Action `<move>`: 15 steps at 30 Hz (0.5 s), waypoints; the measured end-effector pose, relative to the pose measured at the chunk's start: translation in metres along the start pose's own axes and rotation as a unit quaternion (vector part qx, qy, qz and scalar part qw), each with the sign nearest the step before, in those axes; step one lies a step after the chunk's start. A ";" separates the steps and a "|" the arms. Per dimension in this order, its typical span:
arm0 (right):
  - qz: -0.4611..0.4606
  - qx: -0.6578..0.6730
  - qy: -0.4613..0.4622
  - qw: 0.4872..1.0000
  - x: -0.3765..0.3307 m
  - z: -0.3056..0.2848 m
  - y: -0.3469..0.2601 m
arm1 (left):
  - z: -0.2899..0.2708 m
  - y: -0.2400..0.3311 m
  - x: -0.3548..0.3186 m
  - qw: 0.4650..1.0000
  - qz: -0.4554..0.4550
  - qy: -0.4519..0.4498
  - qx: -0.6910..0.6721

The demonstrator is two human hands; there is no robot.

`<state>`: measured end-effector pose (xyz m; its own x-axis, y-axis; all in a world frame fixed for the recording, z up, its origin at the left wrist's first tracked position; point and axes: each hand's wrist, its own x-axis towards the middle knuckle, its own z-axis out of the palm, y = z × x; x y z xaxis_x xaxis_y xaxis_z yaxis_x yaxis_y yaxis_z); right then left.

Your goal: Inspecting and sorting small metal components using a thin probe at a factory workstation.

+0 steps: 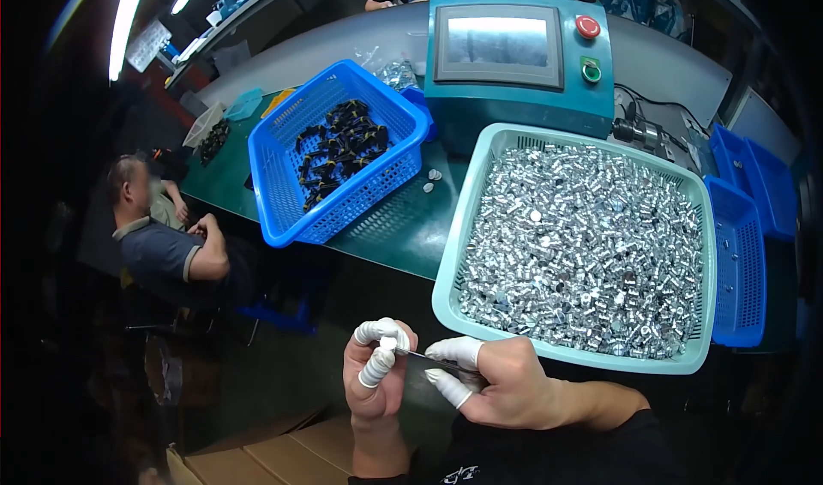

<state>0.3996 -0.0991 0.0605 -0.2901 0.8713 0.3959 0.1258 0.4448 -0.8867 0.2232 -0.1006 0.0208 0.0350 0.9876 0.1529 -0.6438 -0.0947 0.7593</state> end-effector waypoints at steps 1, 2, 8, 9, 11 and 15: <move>-0.006 0.001 -0.004 1.000 0.002 0.002 0.003 | -0.001 0.001 0.002 1.000 0.007 -0.005 0.024; -0.059 -0.036 0.021 0.997 0.001 0.005 0.010 | -0.004 0.001 0.002 1.000 0.009 -0.009 0.027; -0.166 -0.214 0.036 0.962 0.000 0.007 0.021 | -0.008 0.000 0.005 1.000 0.010 0.021 0.014; -0.168 -0.216 0.038 0.961 0.002 0.005 0.020 | -0.009 -0.001 0.005 1.000 0.015 0.021 0.015; -0.170 -0.241 0.026 0.955 0.005 0.002 0.017 | -0.009 -0.002 0.006 0.999 0.017 0.027 0.011; -0.145 -0.202 -0.001 0.969 0.004 0.002 0.022 | -0.010 -0.002 0.007 0.999 0.025 0.016 0.043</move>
<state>0.3995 -0.0860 0.0419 -0.3702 0.6977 0.6134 0.4003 0.7156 -0.5724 0.2174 -0.0918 0.0139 -0.0207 0.9846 0.1737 -0.5756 -0.1538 0.8031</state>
